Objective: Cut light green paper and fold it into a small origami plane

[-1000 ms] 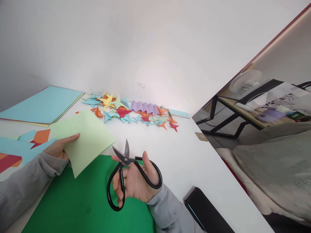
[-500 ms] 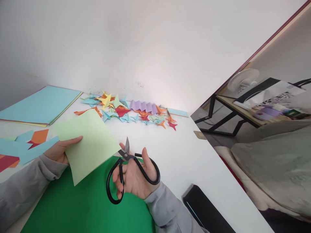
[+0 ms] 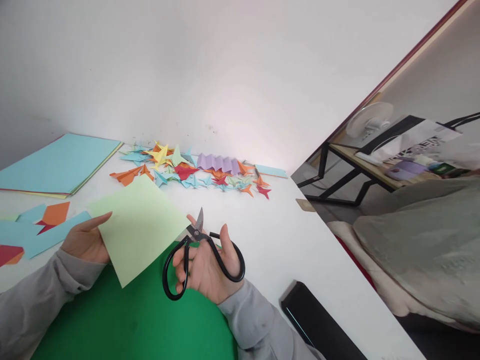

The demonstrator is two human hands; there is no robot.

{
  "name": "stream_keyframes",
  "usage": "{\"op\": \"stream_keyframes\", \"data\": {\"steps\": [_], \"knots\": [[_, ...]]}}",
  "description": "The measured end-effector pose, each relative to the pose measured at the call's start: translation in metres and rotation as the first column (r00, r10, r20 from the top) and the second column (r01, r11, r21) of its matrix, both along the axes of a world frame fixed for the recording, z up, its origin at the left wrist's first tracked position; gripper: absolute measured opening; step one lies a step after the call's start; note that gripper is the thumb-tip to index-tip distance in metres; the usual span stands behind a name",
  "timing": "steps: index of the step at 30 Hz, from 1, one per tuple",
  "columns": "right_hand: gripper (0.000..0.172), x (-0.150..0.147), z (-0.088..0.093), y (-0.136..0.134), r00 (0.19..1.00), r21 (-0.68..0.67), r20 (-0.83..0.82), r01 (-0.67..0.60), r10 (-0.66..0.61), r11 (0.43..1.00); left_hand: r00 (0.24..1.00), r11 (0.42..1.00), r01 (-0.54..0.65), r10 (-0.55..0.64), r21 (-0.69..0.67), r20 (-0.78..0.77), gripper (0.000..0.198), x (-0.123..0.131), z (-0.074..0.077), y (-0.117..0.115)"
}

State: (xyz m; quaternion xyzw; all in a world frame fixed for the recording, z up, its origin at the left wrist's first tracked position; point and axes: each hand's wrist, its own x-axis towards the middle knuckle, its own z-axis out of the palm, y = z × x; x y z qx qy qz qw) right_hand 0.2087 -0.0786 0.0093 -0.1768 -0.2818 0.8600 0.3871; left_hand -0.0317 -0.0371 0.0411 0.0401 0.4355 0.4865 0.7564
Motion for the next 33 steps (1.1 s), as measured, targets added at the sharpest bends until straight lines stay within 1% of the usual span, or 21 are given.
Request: {"op": "stream_keyframes", "data": {"steps": [4, 6, 8, 10, 12, 15, 18, 22, 24, 28, 30, 31, 33], "knots": [[0.078, -0.001, 0.000, 0.000, 0.999, -0.024, -0.004, 0.051, -0.051, 0.998, 0.991, 0.998, 0.048, -0.052, 0.041, 0.124, 0.033, 0.005, -0.012, -0.006], [0.078, -0.002, 0.000, 0.000, 0.998, -0.036, -0.007, 0.065, -0.065, 0.997, 0.984, 0.996, 0.076, -0.082, 0.040, 0.159, 0.033, 0.008, -0.015, -0.008], [0.078, -0.003, -0.001, 0.000, 0.998, -0.055, -0.010, 0.057, -0.058, 0.997, 0.989, 0.997, 0.076, -0.078, 0.025, 0.124, 0.036, 0.012, -0.016, -0.010], [0.080, -0.003, -0.002, 0.000, 1.000, -0.066, -0.013, 0.026, -0.027, 0.997, 0.998, 0.998, 0.064, -0.064, -0.009, 0.013, 0.042, 0.014, -0.013, -0.011], [0.081, -0.004, -0.003, -0.001, 1.000, -0.065, -0.023, -0.004, 0.002, 0.998, 0.992, 0.996, 0.070, -0.075, -0.054, -0.101, 0.046, 0.014, -0.009, -0.011], [0.082, -0.006, -0.004, -0.002, 0.999, -0.049, -0.039, -0.024, 0.022, 0.999, 0.978, 0.990, 0.094, -0.112, -0.106, -0.178, 0.044, 0.013, -0.005, -0.008], [0.084, -0.007, -0.004, -0.003, 0.999, -0.034, -0.035, -0.023, 0.022, 0.999, 0.973, 0.991, 0.090, -0.109, -0.101, -0.202, 0.039, 0.011, -0.006, -0.005], [0.083, -0.007, -0.002, -0.003, 0.999, 0.000, -0.031, -0.021, 0.021, 1.000, 0.972, 0.997, 0.061, -0.070, -0.044, -0.226, 0.035, 0.011, -0.012, -0.006], [0.084, -0.007, -0.002, -0.003, 0.999, 0.015, -0.023, -0.022, 0.022, 1.000, 0.972, 0.997, 0.060, -0.068, -0.041, -0.225, 0.031, 0.011, -0.013, -0.007], [0.086, -0.007, -0.002, -0.004, 1.000, 0.047, 0.001, -0.025, 0.025, 0.999, 0.976, 0.988, 0.117, -0.133, -0.100, -0.175, 0.024, 0.008, -0.012, -0.005], [0.085, -0.007, -0.002, -0.005, 1.000, 0.071, 0.008, -0.021, 0.021, 0.997, 0.975, 0.986, 0.134, -0.150, -0.102, -0.165, 0.022, 0.006, -0.009, -0.004], [0.085, -0.007, -0.002, -0.006, 1.000, 0.091, 0.006, -0.014, 0.014, 0.996, 0.976, 0.988, 0.134, -0.144, -0.070, -0.161, 0.022, 0.006, -0.008, -0.005], [0.086, -0.005, -0.001, -0.006, 1.000, 0.150, -0.008, 0.008, -0.007, 0.989, 0.984, 0.990, 0.130, -0.122, 0.056, -0.130, 0.025, 0.004, -0.006, -0.006]]}}
